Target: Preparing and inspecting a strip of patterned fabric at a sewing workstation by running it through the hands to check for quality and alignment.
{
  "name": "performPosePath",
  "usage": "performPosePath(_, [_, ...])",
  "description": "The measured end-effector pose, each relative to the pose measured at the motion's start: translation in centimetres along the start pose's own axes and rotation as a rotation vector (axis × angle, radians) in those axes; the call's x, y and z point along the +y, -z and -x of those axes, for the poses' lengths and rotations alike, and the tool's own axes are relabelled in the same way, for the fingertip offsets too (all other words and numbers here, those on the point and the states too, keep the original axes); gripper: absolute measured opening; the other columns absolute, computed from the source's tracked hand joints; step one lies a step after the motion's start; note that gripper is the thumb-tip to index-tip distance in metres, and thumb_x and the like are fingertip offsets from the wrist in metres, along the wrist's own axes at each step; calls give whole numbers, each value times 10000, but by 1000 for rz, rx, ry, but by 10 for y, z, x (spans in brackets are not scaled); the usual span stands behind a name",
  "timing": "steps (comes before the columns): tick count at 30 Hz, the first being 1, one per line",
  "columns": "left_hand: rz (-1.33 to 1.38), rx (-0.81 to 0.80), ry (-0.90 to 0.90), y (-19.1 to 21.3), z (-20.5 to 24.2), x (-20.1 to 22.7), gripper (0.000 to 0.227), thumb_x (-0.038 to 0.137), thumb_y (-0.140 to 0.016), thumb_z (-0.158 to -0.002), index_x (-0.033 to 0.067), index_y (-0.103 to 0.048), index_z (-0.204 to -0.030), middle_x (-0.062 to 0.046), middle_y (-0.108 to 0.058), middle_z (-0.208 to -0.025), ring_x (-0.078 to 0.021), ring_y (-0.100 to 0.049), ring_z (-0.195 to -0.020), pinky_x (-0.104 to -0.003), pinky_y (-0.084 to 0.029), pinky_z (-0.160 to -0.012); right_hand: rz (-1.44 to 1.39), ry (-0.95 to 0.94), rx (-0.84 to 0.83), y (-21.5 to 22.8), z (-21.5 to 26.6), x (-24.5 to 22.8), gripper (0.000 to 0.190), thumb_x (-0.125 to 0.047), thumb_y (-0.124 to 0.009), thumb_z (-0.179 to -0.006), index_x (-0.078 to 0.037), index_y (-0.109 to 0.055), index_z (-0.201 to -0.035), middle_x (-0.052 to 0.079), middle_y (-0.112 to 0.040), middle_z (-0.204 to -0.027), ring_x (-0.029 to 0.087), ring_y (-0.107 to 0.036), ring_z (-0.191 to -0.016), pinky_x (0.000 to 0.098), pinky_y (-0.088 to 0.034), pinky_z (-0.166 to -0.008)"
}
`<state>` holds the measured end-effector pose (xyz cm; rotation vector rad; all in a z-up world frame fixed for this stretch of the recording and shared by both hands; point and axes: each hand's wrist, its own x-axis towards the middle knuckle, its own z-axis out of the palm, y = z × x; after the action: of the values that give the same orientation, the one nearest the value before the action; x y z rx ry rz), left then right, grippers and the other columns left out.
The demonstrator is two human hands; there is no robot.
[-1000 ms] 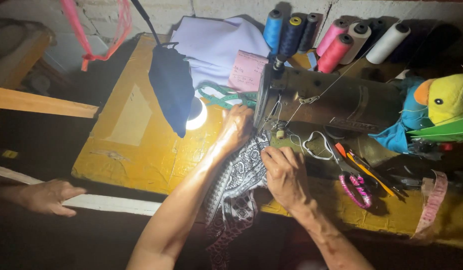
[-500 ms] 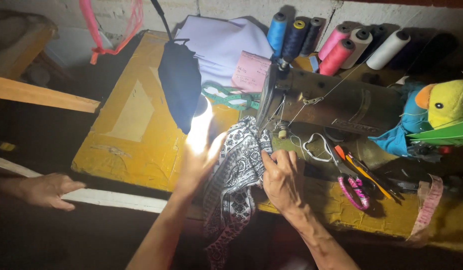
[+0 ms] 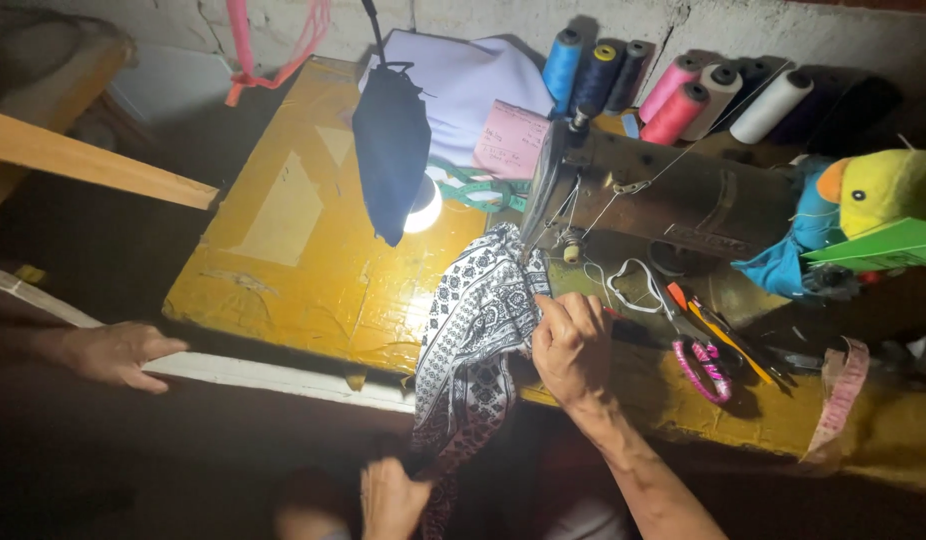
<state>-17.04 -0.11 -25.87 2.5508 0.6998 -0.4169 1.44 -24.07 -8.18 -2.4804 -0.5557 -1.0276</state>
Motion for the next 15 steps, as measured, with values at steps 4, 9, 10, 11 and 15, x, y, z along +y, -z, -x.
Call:
performPosePath(4, [181,75,-86,-46,-8,-49,559,566,-756,-735,85,-644,-996,-205,-667,-958,-395,-630,-977,-494,-492,-901,-24,3,-4,-4,4,3,378,122,-618,-767,-37,-800,-1057,64,-615,-811,278,-526,-757,408,-426,-645])
performPosePath(9, [211,32,-67,-79,-10,-33,788,791,-838,-639,30,-720,-805,-145,-746,-821,-311,-733,-815,-435,-524,-765,-51,6,4,-3,6,3,391,135,-605,-732,-20,-799,-1035,70,-606,-779,282,-543,-751,411,-435,-635])
performPosePath(10, [316,92,-84,-94,-15,-31,590,625,-841,-652,107,-767,-924,-119,-780,-918,-311,-743,-922,-418,-541,-850,-59,25,6,-3,6,5,384,135,-606,-716,-35,-792,-1006,73,-598,-778,291,-545,-751,416,-438,-634])
performPosePath(11, [422,151,-102,-108,-21,-29,469,460,-846,-664,185,-813,-1042,-93,-813,-1014,-310,-752,-1029,-401,-557,-935,-66,44,8,-3,5,6,377,135,-607,-701,-51,-785,-976,76,-590,-776,301,-546,-752,421,-441,-633])
performPosePath(15, [658,-107,-99,-41,-8,-24,299,274,-696,-796,99,-814,-1008,-16,-826,-904,-84,-694,-835,-286,-549,-827,-45,20,-24,-3,5,6,398,131,-615,-710,-52,-803,-1010,69,-605,-757,273,-538,-736,399,-428,-615])
